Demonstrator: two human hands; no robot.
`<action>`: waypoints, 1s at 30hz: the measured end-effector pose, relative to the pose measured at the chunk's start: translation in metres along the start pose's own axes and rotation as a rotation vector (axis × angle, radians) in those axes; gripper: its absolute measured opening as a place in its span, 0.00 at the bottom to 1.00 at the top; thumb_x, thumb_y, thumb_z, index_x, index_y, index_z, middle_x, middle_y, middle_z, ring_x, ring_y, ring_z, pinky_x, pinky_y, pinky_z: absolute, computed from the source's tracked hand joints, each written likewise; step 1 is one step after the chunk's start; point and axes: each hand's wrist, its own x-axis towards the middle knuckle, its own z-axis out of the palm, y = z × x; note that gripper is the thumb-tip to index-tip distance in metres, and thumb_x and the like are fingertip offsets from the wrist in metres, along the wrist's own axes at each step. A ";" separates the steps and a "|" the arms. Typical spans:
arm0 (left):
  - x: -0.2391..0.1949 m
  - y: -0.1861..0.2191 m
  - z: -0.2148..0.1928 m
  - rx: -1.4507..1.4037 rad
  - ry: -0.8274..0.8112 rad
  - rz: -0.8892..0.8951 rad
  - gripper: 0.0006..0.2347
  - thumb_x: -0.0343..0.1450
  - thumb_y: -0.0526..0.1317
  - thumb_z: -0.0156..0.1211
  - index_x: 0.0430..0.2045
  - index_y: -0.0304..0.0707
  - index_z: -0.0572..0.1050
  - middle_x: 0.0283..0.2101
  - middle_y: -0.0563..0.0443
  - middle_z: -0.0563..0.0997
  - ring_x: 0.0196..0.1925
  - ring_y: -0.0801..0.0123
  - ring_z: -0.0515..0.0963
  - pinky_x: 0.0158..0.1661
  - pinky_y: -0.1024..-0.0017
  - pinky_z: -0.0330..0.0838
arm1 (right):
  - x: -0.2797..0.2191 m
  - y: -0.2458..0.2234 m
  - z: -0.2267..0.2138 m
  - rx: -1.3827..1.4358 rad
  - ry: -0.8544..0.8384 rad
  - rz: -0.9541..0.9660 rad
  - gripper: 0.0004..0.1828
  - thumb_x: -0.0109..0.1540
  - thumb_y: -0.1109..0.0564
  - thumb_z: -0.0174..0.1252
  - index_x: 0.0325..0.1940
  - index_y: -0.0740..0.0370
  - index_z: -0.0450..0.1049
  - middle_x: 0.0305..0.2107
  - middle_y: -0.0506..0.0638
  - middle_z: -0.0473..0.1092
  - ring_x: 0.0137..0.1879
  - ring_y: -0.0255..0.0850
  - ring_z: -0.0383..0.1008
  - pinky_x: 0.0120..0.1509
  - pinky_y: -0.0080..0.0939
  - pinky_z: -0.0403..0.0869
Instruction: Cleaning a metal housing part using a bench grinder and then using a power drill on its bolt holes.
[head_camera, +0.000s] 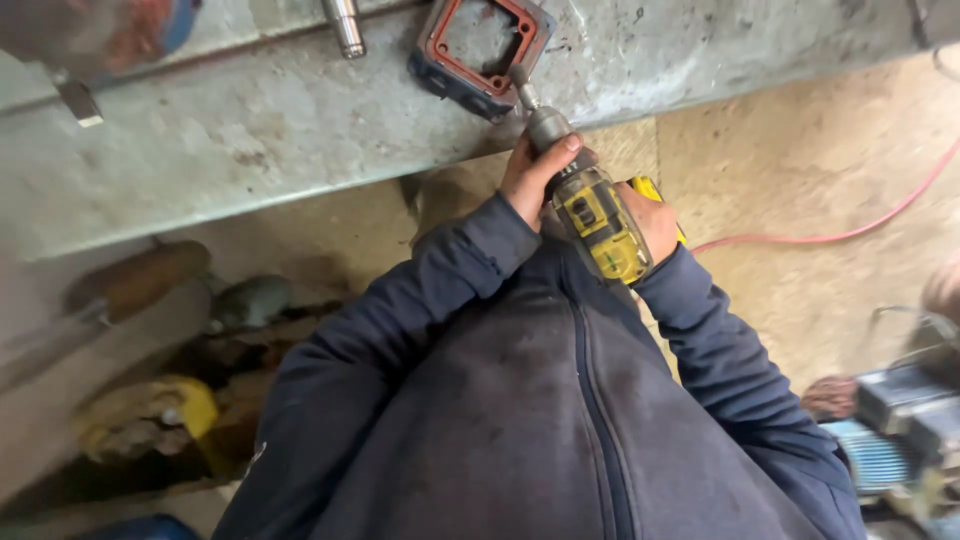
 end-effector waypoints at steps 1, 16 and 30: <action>0.005 -0.007 -0.004 -0.021 0.011 0.010 0.16 0.68 0.40 0.68 0.43 0.34 0.70 0.37 0.42 0.82 0.38 0.63 0.83 0.41 0.64 0.79 | 0.002 0.008 -0.001 -0.003 -0.024 -0.010 0.19 0.55 0.49 0.71 0.41 0.61 0.73 0.28 0.53 0.71 0.34 0.51 0.75 0.36 0.49 0.73; 0.036 -0.024 -0.001 0.009 0.092 0.074 0.19 0.72 0.36 0.70 0.51 0.24 0.68 0.42 0.43 0.80 0.43 0.61 0.83 0.46 0.62 0.79 | 0.056 0.025 -0.041 0.065 -0.196 -0.039 0.15 0.55 0.50 0.69 0.37 0.57 0.73 0.25 0.51 0.71 0.30 0.54 0.74 0.35 0.49 0.73; 0.073 -0.051 0.053 -0.219 0.373 0.444 0.14 0.69 0.36 0.68 0.45 0.30 0.73 0.37 0.45 0.80 0.38 0.60 0.83 0.39 0.62 0.80 | 0.110 0.144 -0.086 -0.004 -0.502 -0.314 0.16 0.59 0.48 0.66 0.44 0.57 0.73 0.30 0.56 0.72 0.37 0.60 0.74 0.40 0.54 0.74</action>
